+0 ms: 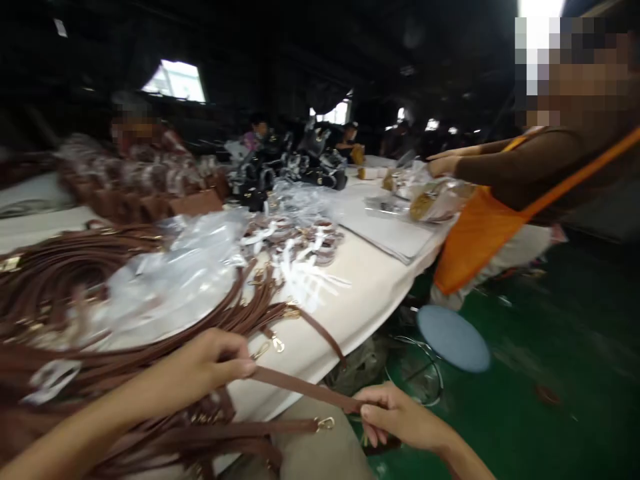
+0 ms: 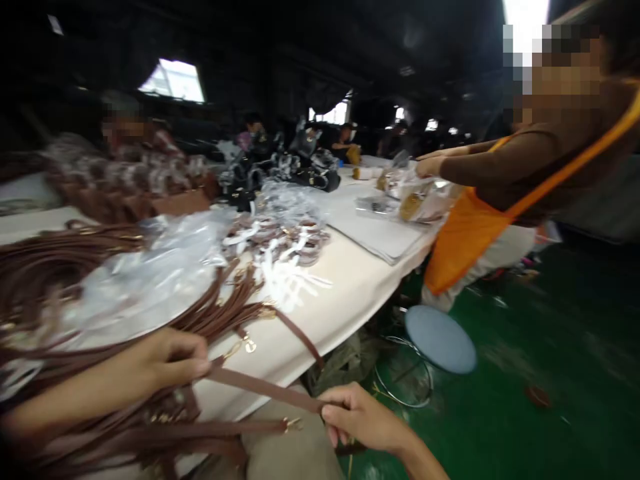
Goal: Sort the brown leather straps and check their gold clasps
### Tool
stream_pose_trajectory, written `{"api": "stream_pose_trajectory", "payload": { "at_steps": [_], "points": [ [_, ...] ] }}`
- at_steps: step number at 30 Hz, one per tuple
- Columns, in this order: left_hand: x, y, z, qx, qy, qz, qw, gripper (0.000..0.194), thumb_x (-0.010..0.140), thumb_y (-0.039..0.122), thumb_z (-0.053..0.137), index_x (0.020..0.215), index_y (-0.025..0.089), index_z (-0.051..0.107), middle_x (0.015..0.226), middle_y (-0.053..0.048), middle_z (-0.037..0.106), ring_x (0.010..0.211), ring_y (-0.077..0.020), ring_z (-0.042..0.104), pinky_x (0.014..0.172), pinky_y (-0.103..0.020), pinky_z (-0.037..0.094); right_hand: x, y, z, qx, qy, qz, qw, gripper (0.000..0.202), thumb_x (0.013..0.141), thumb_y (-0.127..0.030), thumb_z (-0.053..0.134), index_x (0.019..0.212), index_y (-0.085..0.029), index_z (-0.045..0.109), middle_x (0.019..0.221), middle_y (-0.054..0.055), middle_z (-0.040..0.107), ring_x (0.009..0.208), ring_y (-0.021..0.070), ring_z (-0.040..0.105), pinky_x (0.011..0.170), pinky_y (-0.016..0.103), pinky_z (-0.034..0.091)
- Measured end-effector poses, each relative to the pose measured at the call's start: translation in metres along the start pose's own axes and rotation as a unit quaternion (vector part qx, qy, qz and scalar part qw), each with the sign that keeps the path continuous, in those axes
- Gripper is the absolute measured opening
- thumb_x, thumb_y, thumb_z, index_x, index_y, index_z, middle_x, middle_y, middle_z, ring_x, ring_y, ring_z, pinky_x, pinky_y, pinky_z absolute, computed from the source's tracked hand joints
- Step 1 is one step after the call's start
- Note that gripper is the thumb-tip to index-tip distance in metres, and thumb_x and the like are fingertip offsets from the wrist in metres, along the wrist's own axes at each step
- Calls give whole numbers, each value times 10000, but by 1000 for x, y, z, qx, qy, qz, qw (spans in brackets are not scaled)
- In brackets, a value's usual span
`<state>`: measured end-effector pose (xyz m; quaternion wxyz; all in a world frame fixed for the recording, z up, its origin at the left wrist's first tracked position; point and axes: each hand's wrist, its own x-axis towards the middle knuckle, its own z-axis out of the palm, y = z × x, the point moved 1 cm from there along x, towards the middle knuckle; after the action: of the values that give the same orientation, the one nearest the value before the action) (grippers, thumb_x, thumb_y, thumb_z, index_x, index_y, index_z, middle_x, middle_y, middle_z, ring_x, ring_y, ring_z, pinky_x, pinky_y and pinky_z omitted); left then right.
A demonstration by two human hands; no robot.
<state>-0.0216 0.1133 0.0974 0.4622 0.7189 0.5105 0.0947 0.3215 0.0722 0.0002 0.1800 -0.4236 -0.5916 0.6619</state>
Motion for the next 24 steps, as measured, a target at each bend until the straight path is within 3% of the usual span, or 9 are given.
{"api": "stream_pose_trajectory", "payload": {
  "at_steps": [3,5,9,11,17,18,20,22,24],
  "points": [
    [-2,27,12,23,-38,40,998,268,848,410,623,723,173,643,629,44,486,632,-116,415,565,-243,279,22,-35,42,33,-84,-36,995,545,915,-615,533,1147,-143,677,591,-37,507,482,52,378,487,179,268],
    [-9,36,3,8,-54,43,998,240,851,385,630,744,171,652,627,44,483,627,-114,414,560,-241,283,25,-48,49,33,-97,-49,994,519,915,-603,544,1096,-140,696,553,-53,433,478,51,320,487,197,210],
    [-41,13,-29,-46,17,0,999,332,900,458,579,771,159,640,654,39,513,635,-114,429,589,-238,317,25,-35,21,-15,-72,11,997,526,915,-618,525,1014,-137,715,521,-49,393,476,67,281,504,236,171],
    [-48,0,-32,-34,58,-16,998,338,903,448,576,741,157,630,645,42,506,633,-110,423,592,-237,312,32,-30,19,-38,-70,32,996,540,894,-640,540,1045,-150,711,583,-19,465,514,80,338,517,233,212],
    [-24,4,-8,-4,-3,67,998,242,886,371,617,764,172,681,611,50,536,600,-98,443,565,-226,318,72,-72,81,-9,-153,-9,988,650,856,-743,498,1078,-159,681,564,-42,419,493,71,304,506,224,216],
    [-22,-1,-17,4,16,70,997,282,905,400,587,757,176,674,606,50,541,590,-98,453,557,-218,330,76,-74,82,-5,-141,-10,990,659,847,-753,498,1050,-154,680,545,-46,410,486,70,300,507,226,214],
    [-23,-24,-55,52,139,35,988,364,950,449,489,763,186,658,633,41,586,602,-109,510,570,-209,380,82,-68,71,14,-85,8,996,657,850,-759,478,1020,-153,667,500,-58,377,458,70,260,498,238,176],
    [-31,-61,-110,175,347,-36,921,349,942,458,481,821,182,658,690,17,618,658,-141,559,639,-228,431,86,-51,49,51,-7,37,998,656,840,-774,468,1008,-165,643,465,-82,305,432,71,176,488,259,115],
    [-39,-101,-168,240,461,-85,850,277,924,359,502,960,127,650,900,-47,638,824,-184,566,795,-274,437,91,-31,31,95,69,62,991,666,803,-804,483,985,-179,621,464,-94,242,443,78,120,497,271,86]
  ]
}}
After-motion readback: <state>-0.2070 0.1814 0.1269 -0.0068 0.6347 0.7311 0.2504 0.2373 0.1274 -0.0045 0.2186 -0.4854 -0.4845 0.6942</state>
